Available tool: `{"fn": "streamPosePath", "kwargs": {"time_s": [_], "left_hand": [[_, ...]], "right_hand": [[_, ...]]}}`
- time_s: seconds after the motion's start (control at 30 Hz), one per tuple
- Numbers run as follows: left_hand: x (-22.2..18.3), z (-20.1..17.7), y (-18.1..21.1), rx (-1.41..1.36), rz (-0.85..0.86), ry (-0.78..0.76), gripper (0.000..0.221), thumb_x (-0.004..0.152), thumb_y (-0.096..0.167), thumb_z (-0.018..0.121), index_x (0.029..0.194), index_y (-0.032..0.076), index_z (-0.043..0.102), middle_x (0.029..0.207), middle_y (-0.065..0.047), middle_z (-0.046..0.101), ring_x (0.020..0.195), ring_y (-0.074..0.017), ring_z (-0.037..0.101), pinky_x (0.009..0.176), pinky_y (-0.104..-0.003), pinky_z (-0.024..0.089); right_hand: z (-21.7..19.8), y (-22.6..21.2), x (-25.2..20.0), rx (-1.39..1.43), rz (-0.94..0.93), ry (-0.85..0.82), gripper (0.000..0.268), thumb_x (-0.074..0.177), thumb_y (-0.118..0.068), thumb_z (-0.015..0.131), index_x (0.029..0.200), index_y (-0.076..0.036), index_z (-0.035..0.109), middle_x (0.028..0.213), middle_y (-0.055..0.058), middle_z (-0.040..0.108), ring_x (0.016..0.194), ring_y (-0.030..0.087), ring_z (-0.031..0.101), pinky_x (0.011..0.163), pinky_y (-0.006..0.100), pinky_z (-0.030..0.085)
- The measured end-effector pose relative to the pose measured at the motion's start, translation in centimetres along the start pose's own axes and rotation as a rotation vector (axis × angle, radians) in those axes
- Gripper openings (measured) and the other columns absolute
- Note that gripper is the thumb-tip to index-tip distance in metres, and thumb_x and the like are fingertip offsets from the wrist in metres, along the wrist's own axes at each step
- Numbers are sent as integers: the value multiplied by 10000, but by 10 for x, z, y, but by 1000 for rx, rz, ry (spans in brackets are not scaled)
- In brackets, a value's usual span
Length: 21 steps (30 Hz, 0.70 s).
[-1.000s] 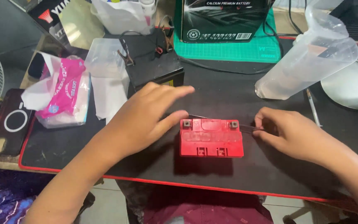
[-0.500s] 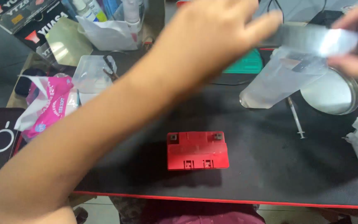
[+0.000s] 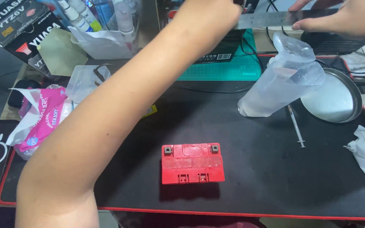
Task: Opening a battery casing using a metal ruler and cleaning battery components with a tissue.
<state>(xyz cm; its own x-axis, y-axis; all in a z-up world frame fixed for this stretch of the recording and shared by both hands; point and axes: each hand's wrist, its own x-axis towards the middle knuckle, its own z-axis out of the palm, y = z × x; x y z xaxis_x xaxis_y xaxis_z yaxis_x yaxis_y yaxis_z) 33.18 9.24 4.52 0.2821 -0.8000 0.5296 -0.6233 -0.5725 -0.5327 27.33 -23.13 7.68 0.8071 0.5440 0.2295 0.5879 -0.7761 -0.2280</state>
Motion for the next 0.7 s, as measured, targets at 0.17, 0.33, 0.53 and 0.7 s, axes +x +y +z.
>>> {"fn": "streamPosePath", "kwargs": {"time_s": [0.17,0.33,0.53,0.7], "left_hand": [[-4,-8,17,-428,-194,-406,270,771,-101,692,990,57,709,868,-189,672,764,-441,676,510,-572,544],[-10,21,33,-434,-180,-529,304,740,-168,663,934,63,700,906,-184,670,807,-444,671,560,-544,562],[-15,41,49,-446,-183,-767,281,790,-150,608,944,47,736,950,-193,704,802,-455,702,604,-546,583],[-14,45,52,-438,-217,-1028,405,840,-148,581,1129,91,734,1126,-114,720,966,-390,706,720,-493,609]], "right_hand": [[8,-25,-1,23,266,-101,314,969,-148,768,1265,-43,758,1199,140,736,1064,274,677,902,422,553],[22,-34,7,83,374,-179,246,937,-115,711,1151,-24,790,1127,134,741,1009,255,667,869,411,510],[52,-56,23,541,762,-216,244,967,-49,631,1181,17,728,1130,205,752,998,299,734,896,400,568],[108,4,17,62,347,-304,308,866,-368,824,1152,-254,806,887,-26,761,857,98,670,797,270,487]]}}
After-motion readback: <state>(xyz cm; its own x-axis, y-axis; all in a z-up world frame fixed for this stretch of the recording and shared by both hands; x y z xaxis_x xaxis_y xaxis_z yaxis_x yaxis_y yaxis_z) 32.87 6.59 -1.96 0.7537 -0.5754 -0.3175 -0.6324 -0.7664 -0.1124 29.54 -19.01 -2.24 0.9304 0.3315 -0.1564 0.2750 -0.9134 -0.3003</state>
